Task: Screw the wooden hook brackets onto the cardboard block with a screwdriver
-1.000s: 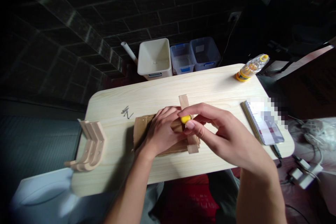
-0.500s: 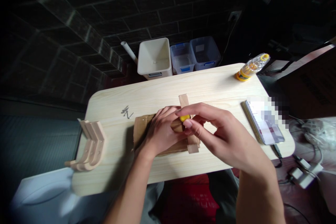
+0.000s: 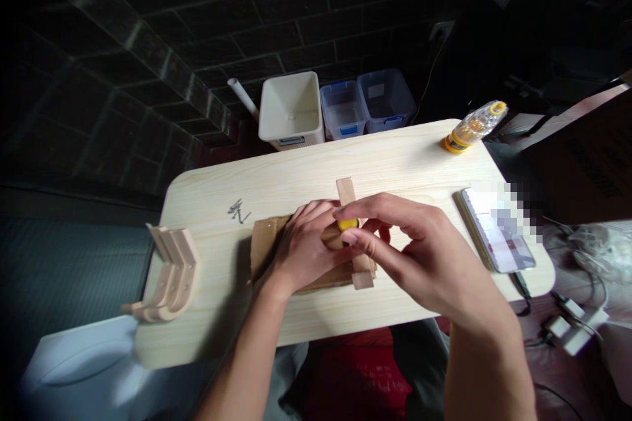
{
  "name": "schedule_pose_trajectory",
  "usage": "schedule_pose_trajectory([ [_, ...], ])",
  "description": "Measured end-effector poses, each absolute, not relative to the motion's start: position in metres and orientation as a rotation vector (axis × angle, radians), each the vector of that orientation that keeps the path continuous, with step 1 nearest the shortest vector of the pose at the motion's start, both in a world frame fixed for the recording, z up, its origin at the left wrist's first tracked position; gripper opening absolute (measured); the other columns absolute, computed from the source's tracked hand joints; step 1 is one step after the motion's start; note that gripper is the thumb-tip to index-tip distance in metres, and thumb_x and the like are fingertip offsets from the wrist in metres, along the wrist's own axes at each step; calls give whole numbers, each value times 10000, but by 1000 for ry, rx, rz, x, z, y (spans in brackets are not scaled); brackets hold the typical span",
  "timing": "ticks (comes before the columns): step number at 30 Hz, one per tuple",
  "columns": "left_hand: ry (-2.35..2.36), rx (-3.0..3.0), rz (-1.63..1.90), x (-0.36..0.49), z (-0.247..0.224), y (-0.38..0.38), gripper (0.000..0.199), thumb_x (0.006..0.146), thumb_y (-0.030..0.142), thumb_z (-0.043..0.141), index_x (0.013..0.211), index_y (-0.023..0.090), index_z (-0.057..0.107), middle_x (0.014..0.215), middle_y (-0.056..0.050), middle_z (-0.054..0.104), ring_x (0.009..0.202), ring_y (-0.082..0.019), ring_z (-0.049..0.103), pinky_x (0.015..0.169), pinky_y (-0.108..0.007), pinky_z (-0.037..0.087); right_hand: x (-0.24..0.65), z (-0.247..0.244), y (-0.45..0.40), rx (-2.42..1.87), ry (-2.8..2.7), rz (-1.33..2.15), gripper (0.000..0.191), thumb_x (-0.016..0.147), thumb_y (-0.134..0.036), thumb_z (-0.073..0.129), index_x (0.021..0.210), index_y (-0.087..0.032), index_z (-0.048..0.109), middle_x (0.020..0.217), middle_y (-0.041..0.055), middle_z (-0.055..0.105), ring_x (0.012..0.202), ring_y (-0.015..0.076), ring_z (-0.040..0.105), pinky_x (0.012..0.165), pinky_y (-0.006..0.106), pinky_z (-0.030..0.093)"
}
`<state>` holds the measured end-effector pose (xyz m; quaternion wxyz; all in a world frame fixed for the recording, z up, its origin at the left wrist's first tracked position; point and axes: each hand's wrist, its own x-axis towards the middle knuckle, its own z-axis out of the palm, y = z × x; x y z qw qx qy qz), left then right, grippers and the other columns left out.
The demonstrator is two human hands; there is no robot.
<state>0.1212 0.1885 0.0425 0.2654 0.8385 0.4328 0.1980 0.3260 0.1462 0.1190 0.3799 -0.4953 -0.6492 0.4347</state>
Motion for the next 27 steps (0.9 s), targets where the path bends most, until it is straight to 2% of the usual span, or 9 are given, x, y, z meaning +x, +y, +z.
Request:
schedule_pose_trajectory([
  [3,1164,2274,525,121,42,189,348,917,562,725,1151,306,700,1141,-9,715,1132,-251,620,997,-406,441,327,119,146,-1269,-1671,1099,244,944,-284,766,1187,-278,773,1167,66,769,1034,248,730,897,347,598],
  [7,1168,2272,520,121,43,189,428,896,618,724,1187,306,693,1197,-16,716,1146,-257,623,1012,-409,447,327,118,147,-1275,-1653,1129,262,950,-300,759,1210,-271,760,1195,78,757,1039,253,722,913,365,600],
  [12,1180,2247,520,122,44,188,456,906,638,698,1194,285,675,1212,-27,717,1157,-264,630,1003,-414,463,322,116,151,-1160,-1684,1084,235,982,-279,714,1208,-302,778,1232,79,744,1132,263,701,978,385,588],
  [18,1219,2259,537,123,45,188,321,937,535,703,1116,269,691,1164,-30,725,1123,-260,637,993,-411,469,321,119,148,-1205,-1635,1188,294,1031,-304,632,1302,-327,743,1334,73,714,1199,269,693,985,371,604],
  [27,1213,2265,518,123,44,188,300,938,435,725,1212,319,692,1151,-8,722,1116,-251,628,995,-404,458,326,117,148,-1219,-1579,1228,283,1022,-326,657,1291,-306,741,1283,78,727,1047,233,751,876,330,633],
])
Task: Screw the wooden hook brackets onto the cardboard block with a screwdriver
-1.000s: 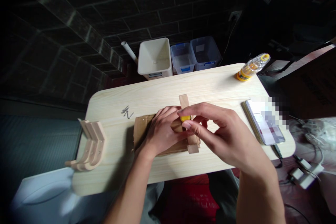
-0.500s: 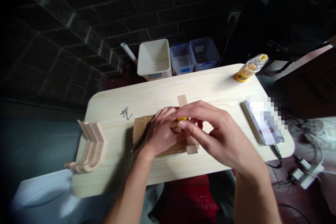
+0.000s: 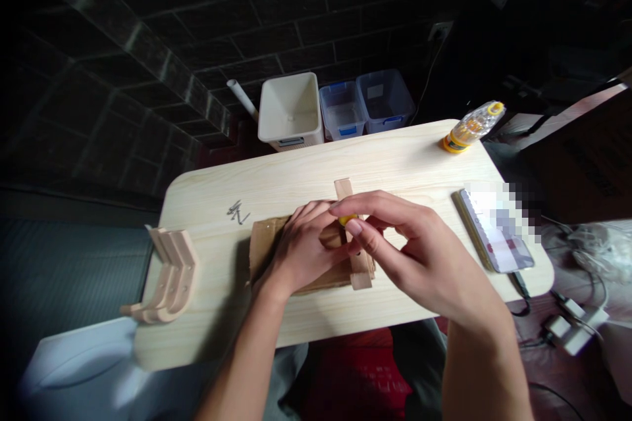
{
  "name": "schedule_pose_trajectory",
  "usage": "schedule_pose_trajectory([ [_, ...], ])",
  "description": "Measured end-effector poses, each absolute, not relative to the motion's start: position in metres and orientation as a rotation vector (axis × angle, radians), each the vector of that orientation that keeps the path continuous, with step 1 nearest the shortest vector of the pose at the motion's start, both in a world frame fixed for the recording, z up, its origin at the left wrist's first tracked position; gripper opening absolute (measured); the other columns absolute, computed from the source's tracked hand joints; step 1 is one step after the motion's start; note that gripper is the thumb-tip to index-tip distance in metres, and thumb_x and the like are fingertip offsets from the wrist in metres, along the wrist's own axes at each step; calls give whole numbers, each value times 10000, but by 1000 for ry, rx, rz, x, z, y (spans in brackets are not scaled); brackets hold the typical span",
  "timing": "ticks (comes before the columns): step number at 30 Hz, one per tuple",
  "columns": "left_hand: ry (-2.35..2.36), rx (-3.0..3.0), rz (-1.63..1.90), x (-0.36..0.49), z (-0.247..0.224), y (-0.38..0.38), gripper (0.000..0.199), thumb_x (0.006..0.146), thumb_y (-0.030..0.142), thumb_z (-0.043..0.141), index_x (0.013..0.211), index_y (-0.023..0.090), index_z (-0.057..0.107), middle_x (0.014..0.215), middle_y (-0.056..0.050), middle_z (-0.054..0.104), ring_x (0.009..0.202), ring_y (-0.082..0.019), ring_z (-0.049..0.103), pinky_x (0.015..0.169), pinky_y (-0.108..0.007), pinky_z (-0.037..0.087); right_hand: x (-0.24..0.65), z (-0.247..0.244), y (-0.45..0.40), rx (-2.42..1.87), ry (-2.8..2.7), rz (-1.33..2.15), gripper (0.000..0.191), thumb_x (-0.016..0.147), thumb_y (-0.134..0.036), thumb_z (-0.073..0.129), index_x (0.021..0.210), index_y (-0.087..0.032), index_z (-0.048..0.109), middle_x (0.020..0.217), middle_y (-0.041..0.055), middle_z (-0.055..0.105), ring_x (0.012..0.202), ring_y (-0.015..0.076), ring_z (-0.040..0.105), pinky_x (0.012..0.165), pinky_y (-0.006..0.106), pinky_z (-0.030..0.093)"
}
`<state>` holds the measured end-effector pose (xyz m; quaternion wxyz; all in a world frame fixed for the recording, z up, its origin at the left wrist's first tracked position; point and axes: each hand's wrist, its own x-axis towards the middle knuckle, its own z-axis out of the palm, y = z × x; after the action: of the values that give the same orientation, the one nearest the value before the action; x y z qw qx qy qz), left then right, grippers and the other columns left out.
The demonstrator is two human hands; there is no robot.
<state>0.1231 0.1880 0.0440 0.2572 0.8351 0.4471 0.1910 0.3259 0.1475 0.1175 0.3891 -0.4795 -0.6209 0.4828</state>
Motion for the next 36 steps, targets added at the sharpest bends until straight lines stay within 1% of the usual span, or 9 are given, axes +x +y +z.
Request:
schedule_pose_trajectory([
  [8,1216,2265,507,123,45,188,326,932,446,733,1231,323,688,1150,-12,721,1127,-254,628,1014,-410,462,328,116,148,-1264,-1580,1152,270,992,-319,707,1256,-317,760,1268,62,740,993,214,749,788,293,635],
  [12,1204,2245,519,122,45,188,370,910,513,752,1219,318,695,1179,-21,722,1165,-259,632,1050,-424,475,327,114,147,-1247,-1557,1168,267,997,-305,700,1254,-337,765,1301,49,729,1020,212,747,862,316,634],
  [14,1203,2223,559,121,45,187,378,891,527,771,1197,317,706,1293,-42,693,1271,-270,605,1099,-439,481,326,113,148,-1229,-1559,1148,273,1003,-296,692,1259,-354,767,1329,46,714,1123,228,723,927,330,620],
  [17,1206,2161,708,119,47,186,342,891,479,788,1174,299,719,1551,-70,535,1465,-283,489,1189,-460,465,326,111,149,-1221,-1586,1052,275,991,-303,706,1244,-382,780,1326,47,695,1288,261,642,1023,360,584],
  [19,1199,2117,841,118,51,186,316,906,436,783,1167,272,712,1601,-86,486,1489,-279,479,1218,-462,456,326,111,150,-1242,-1600,1010,272,978,-325,722,1234,-386,788,1309,61,679,1318,279,613,1060,391,567],
  [24,1116,1995,1088,121,61,183,333,906,365,800,1193,249,676,1275,-81,730,1219,-238,702,1082,-409,578,324,116,151,-1267,-1668,922,290,995,-362,695,1273,-356,778,1347,95,620,1347,286,569,1103,431,532],
  [30,1230,1863,1206,133,61,175,296,871,371,836,1123,266,721,1057,-6,805,949,-189,785,897,-323,645,325,118,152,-1143,-1686,967,335,1084,-407,528,1326,-338,749,1559,64,555,1525,279,420,1194,438,445],
  [33,1178,1860,1204,137,62,174,270,891,315,818,1138,253,728,1066,-17,813,954,-193,799,913,-325,656,330,108,156,-1164,-1592,912,394,1110,-446,450,1380,-316,706,1545,46,595,1491,248,481,1210,423,431],
  [36,1111,1867,1259,139,62,176,377,892,235,815,1246,239,686,1131,-37,805,987,-209,811,957,-352,662,339,89,163,-1381,-1449,882,398,1111,-429,449,1389,-263,682,1425,66,690,1309,230,648,1093,391,536],
])
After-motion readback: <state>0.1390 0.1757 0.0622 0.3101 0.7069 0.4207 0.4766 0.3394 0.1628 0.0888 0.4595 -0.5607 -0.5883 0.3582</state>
